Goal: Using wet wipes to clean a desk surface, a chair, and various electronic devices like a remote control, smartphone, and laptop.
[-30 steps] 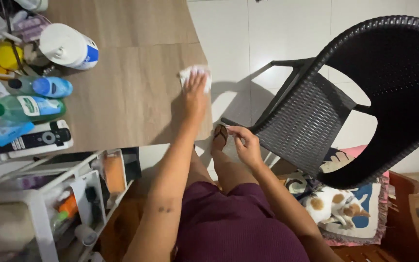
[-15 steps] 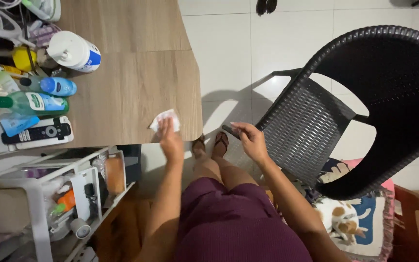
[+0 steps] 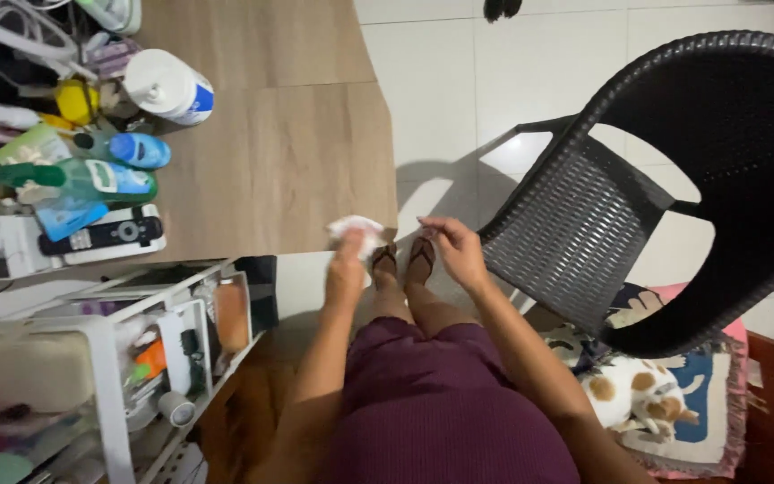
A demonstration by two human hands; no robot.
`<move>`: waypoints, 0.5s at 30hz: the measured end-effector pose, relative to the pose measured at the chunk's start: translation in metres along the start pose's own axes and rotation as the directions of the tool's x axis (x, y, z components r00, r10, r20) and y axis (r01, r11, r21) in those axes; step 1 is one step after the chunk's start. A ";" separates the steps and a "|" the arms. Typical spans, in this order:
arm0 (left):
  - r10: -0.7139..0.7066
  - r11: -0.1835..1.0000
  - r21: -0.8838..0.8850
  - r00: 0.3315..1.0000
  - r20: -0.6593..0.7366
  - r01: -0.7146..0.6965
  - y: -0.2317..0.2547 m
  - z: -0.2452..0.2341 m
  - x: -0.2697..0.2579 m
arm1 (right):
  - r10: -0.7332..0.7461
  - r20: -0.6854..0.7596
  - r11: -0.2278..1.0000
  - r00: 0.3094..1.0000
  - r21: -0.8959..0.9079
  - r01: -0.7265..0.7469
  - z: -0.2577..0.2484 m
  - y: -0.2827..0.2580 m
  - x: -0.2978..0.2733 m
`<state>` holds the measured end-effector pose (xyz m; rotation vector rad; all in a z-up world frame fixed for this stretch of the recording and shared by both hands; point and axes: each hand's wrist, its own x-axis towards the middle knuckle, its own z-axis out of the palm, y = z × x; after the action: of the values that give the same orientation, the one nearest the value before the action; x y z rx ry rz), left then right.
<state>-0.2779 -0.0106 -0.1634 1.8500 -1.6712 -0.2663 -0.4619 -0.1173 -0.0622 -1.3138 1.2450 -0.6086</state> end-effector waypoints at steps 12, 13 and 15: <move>-0.586 -0.257 -0.765 0.534 0.609 0.591 0.042 -0.059 0.082 | 0.074 -0.026 0.978 0.997 0.199 -0.067 0.027 -0.035 -0.004; -0.528 -0.339 -0.743 0.536 0.658 0.578 0.045 -0.061 0.084 | 0.102 0.001 0.961 0.995 0.259 -0.098 0.025 -0.039 -0.005; -0.453 -0.416 -0.701 0.536 0.712 0.580 0.041 -0.053 0.078 | 0.134 0.011 0.937 0.991 0.325 -0.131 0.024 -0.034 -0.009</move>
<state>-0.2692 -0.0682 -0.0791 1.0798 0.1191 -1.5781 -0.4327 -0.1085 -0.0330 -0.9450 1.1733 -0.6922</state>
